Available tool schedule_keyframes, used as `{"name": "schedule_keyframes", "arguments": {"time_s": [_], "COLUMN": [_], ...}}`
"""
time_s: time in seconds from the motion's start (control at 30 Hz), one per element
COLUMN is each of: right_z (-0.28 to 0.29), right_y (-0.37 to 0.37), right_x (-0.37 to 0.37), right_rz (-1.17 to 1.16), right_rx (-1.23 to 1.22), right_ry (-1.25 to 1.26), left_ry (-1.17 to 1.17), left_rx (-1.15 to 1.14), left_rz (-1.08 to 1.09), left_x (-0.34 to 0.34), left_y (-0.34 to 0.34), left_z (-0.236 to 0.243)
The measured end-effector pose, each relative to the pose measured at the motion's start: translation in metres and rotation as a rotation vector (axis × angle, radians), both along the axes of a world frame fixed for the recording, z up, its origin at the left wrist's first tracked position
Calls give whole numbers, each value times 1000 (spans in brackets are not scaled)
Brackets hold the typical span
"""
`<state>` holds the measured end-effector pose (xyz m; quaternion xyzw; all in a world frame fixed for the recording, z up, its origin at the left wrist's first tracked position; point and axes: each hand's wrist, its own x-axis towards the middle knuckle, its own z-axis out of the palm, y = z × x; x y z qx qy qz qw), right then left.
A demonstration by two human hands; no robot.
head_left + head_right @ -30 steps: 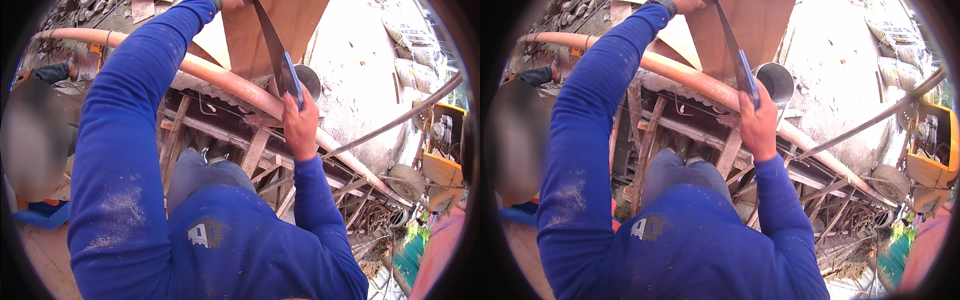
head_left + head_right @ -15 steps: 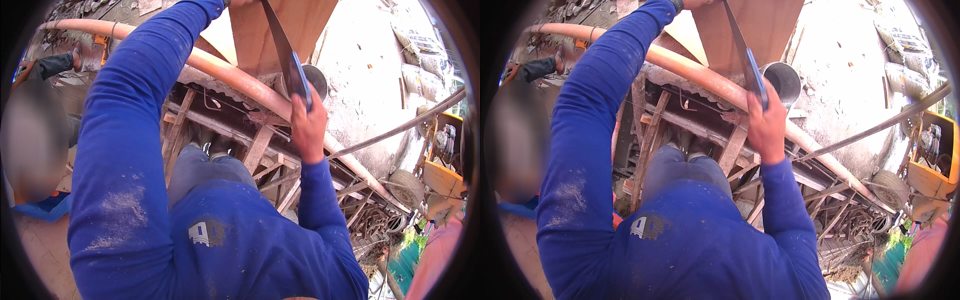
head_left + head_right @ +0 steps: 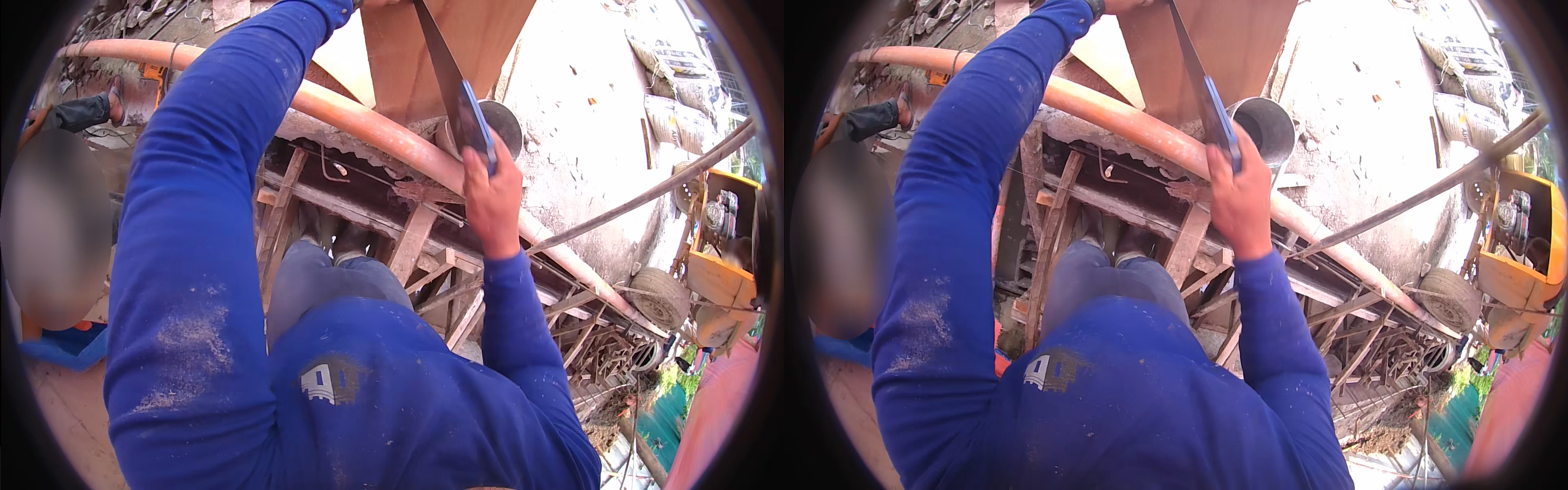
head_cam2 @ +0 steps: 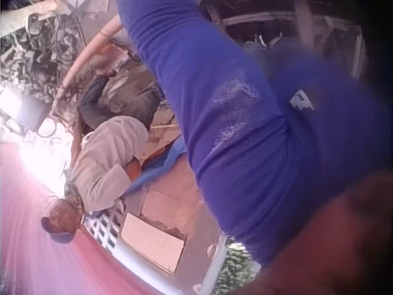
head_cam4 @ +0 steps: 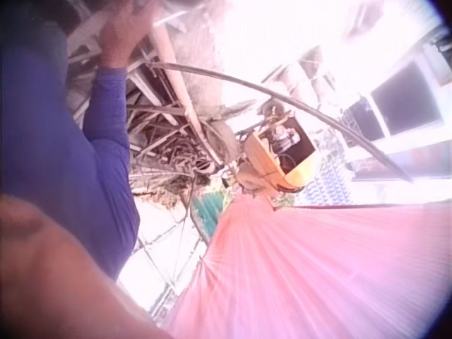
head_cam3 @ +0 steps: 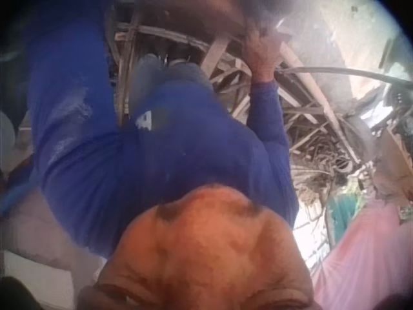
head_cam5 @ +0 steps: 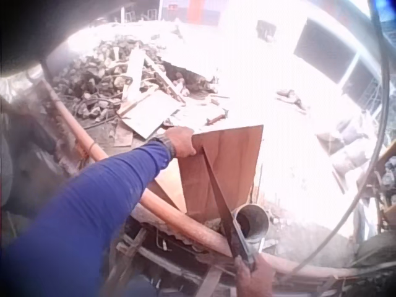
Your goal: The person cuts a piece of plywood with a hand saw, then uses a hammer to drive nails into the cut piece to secure it to a wooden frame. The person also retrieves nails from a bucket and positions the wood on the structure.
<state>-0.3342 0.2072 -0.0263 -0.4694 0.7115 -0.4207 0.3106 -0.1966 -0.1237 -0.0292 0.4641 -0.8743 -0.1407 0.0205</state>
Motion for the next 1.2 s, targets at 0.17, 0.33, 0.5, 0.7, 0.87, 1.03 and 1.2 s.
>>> {"name": "schedule_keyframes", "arguments": {"time_s": [0.17, 0.33, 0.5, 0.7, 0.87, 1.03, 1.2], "right_z": [-10, -17, 9, -23, 9, 11, 25], "right_y": [-133, 8, 73, 15, 31, 59, 77], "right_x": [-4, 0, 1, -5, -4, -14, -11], "right_rz": [37, 83, 29, 43, 121, 187, 117], "right_rx": [-234, -112, 66, -16, -39, -133, -104], "right_ry": [225, 124, -13, 91, 1, 34, -1], "left_ry": [64, 17, 82, 149, 13, 189, 25], "left_rx": [-102, 30, -86, 46, -13, -104, -143], "left_rz": [-42, 48, 53, 57, -49, -164, -231], "left_x": [-8, 21, 1, 38, 26, -7, -60], "left_y": [9, -18, -5, -16, -40, -38, -5], "left_z": [-3, -1, -6, -27, -16, 48, 35]}}
